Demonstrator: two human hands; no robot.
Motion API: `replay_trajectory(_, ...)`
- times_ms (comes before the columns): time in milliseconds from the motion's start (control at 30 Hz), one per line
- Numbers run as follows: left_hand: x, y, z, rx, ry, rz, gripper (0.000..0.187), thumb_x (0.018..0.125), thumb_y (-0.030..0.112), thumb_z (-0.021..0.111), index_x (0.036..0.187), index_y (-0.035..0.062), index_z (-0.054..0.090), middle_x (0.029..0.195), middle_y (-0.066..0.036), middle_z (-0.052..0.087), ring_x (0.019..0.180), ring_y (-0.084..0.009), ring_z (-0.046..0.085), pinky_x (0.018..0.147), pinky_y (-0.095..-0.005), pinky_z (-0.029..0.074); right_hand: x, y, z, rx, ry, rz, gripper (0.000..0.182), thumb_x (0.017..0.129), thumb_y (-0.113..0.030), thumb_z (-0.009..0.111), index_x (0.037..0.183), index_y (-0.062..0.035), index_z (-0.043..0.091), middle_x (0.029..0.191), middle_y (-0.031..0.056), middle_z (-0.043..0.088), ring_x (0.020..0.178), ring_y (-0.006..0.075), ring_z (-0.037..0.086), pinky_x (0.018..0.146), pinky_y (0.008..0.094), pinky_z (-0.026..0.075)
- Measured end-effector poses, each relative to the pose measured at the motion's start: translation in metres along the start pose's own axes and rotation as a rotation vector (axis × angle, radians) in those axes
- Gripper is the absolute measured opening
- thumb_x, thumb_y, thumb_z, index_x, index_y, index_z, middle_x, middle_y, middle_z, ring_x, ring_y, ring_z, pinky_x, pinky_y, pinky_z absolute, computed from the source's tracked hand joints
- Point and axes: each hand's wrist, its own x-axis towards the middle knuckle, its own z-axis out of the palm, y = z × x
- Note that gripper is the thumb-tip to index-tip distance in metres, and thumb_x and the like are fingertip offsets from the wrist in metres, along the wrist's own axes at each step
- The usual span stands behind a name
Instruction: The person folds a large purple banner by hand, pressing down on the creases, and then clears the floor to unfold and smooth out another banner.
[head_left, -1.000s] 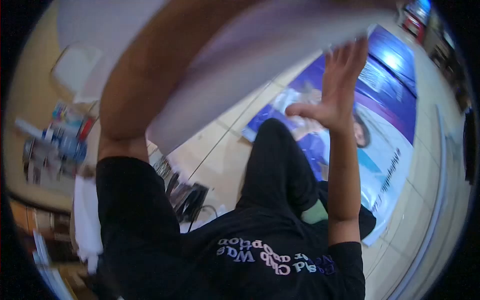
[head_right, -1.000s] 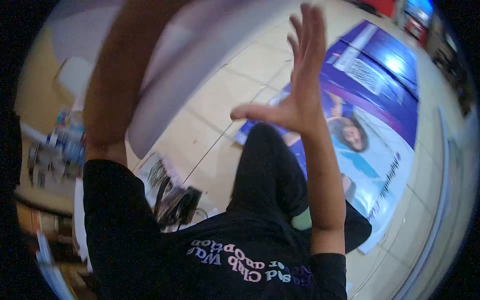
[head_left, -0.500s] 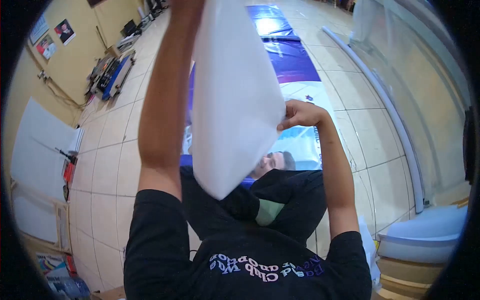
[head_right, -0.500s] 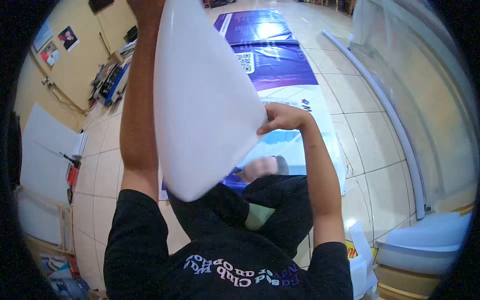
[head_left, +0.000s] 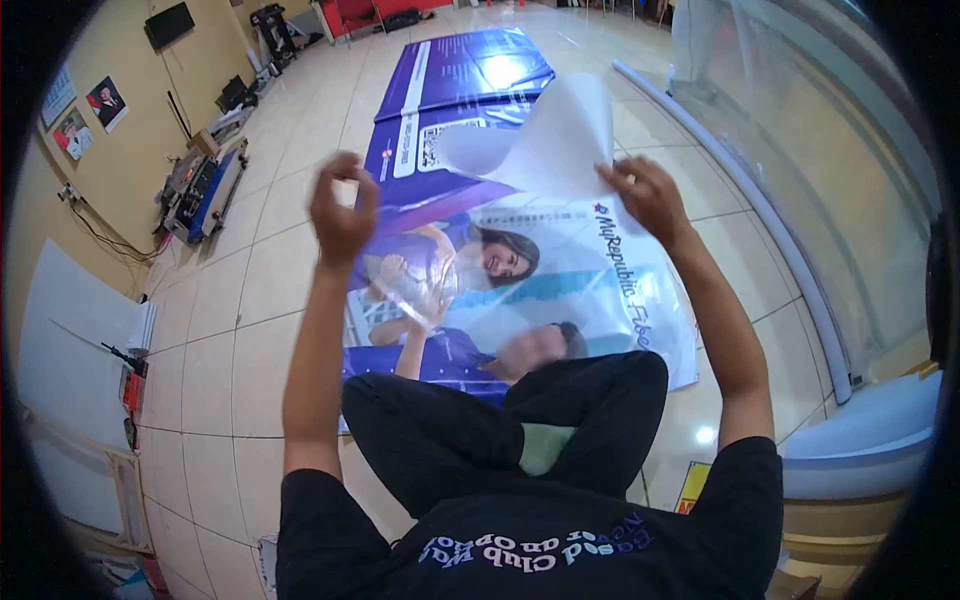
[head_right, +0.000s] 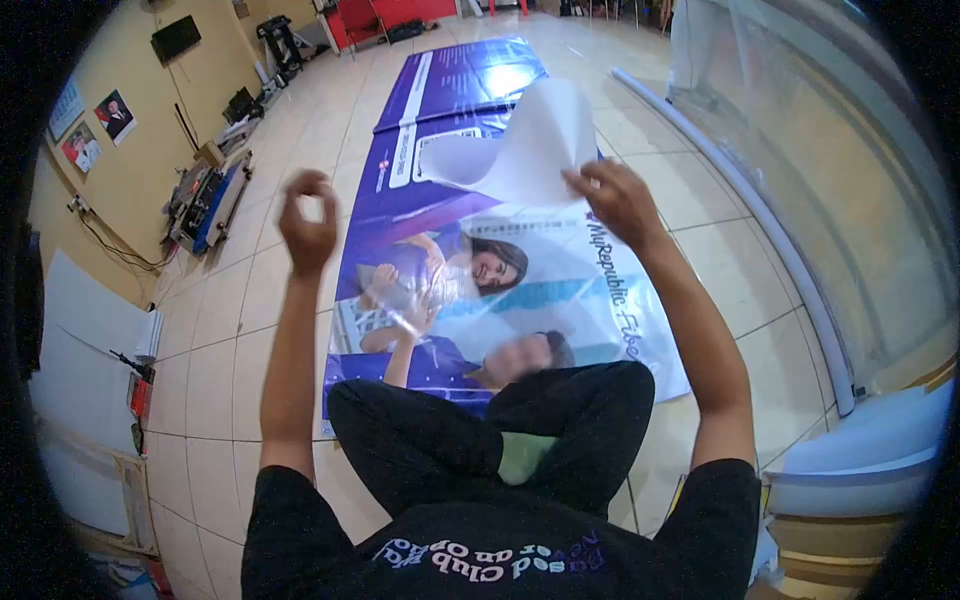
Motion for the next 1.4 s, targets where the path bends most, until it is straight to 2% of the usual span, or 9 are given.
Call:
replay_trajectory(100,-0.060,0.026,0.027,-0.202,-0.283,0.120,0.026,0.064,-0.002,0.057,0.090,0.0039,0.054,0.086,-0.012,0.057,0.082,-0.0299,0.056,0.073,-0.0366,0.046,-0.057,-0.026,0.013,0.089,-0.321,-0.167,0.038,0.071,-0.002,0.052,0.107,-0.0142,0.058,0.080,0.0048,0.055,0.072,0.0194,0.054,0.067,0.0313,0.045)
replay_trajectory(433,-0.206,0.082,0.189,-0.551,-0.726,-0.114,0.025,0.068,0.004,0.059,0.092,0.0055,0.056,0.098,-0.012,0.056,0.099,-0.0307,0.051,0.085,-0.0388,0.042,-0.365,0.014,-0.065,-0.396,-0.526,0.724,0.037,0.063,0.002,0.052,0.098,-0.0075,0.062,0.076,0.0111,0.051,0.075,0.0293,0.050,0.069,0.0397,0.040)
replay_trajectory(633,-0.264,0.190,0.335,-0.795,-0.967,0.138,0.026,0.072,0.017,0.060,0.096,0.0073,0.055,0.113,-0.013,0.051,0.115,-0.0304,0.041,0.094,-0.0411,0.036,-0.495,-0.013,-0.080,-0.413,-0.876,0.887,0.048,0.070,-0.003,0.051,0.115,-0.0172,0.053,0.118,0.0103,0.048,0.113,0.0259,0.042,0.096,0.0495,0.027)
replay_trajectory(767,-0.296,0.200,0.417,-0.335,-1.841,0.104,0.056,0.085,0.047,0.037,0.129,0.0125,0.037,0.138,-0.013,0.027,0.130,-0.0303,0.016,0.102,-0.0479,0.023,-0.513,-0.033,-0.053,-0.288,-0.969,1.091,0.059,0.072,-0.005,0.049,0.128,-0.0207,0.041,0.134,0.0102,0.034,0.125,0.0285,0.029,0.100,0.0555,0.017)
replay_trajectory(867,-0.313,0.124,0.431,0.107,-1.835,-0.108,0.065,0.084,0.050,0.035,0.136,0.0127,0.024,0.143,-0.014,0.012,0.131,-0.0361,0.007,0.104,-0.0480,0.018,-0.521,-0.028,-0.039,-0.259,-0.920,1.223,0.061,0.073,-0.005,0.046,0.131,-0.0218,0.037,0.138,0.0103,0.030,0.128,0.0304,0.024,0.100,0.0573,0.015)
replay_trajectory(1000,-0.313,-0.022,0.375,0.122,-1.615,-0.728,0.067,0.083,0.046,0.040,0.132,0.0019,0.028,0.131,-0.027,0.032,0.126,-0.0350,0.025,0.105,-0.0365,0.020,-0.504,0.003,-0.020,-0.173,-0.929,1.246,0.060,0.075,-0.003,0.044,0.131,-0.0223,0.037,0.140,0.0114,0.025,0.129,0.0330,0.021,0.099,0.0592,0.014)
replay_trajectory(1033,-0.290,-0.049,0.342,0.126,-1.696,-0.580,0.069,0.084,0.047,0.039,0.134,0.0023,0.023,0.129,-0.028,0.033,0.125,-0.0322,0.028,0.104,-0.0351,0.021,-0.497,0.009,-0.012,-0.154,-0.943,1.225,0.059,0.076,-0.003,0.043,0.131,-0.0225,0.037,0.140,0.0116,0.025,0.129,0.0330,0.021,0.099,0.0595,0.014)
replay_trajectory(1200,-0.373,-0.224,0.201,0.726,-1.444,-1.099,0.088,0.074,0.066,0.040,0.139,0.0166,0.006,0.140,-0.024,0.007,0.130,-0.0402,0.004,0.103,-0.0531,0.010,-0.421,0.033,0.049,0.013,-0.973,1.123,0.056,0.078,-0.002,0.042,0.130,-0.0234,0.038,0.141,0.0118,0.022,0.129,0.0332,0.020,0.099,0.0599,0.014)
replay_trajectory(1400,-0.385,-0.254,0.077,0.842,-1.267,-1.297,0.102,0.065,0.080,0.035,0.139,0.0207,-0.003,0.142,-0.021,-0.007,0.129,-0.0445,-0.006,0.097,-0.0634,0.006,-0.373,0.044,0.143,0.037,-1.079,0.893,0.058,0.079,-0.003,0.041,0.132,-0.0252,0.033,0.142,0.0109,0.020,0.130,0.0344,0.018,0.098,0.0618,0.012)
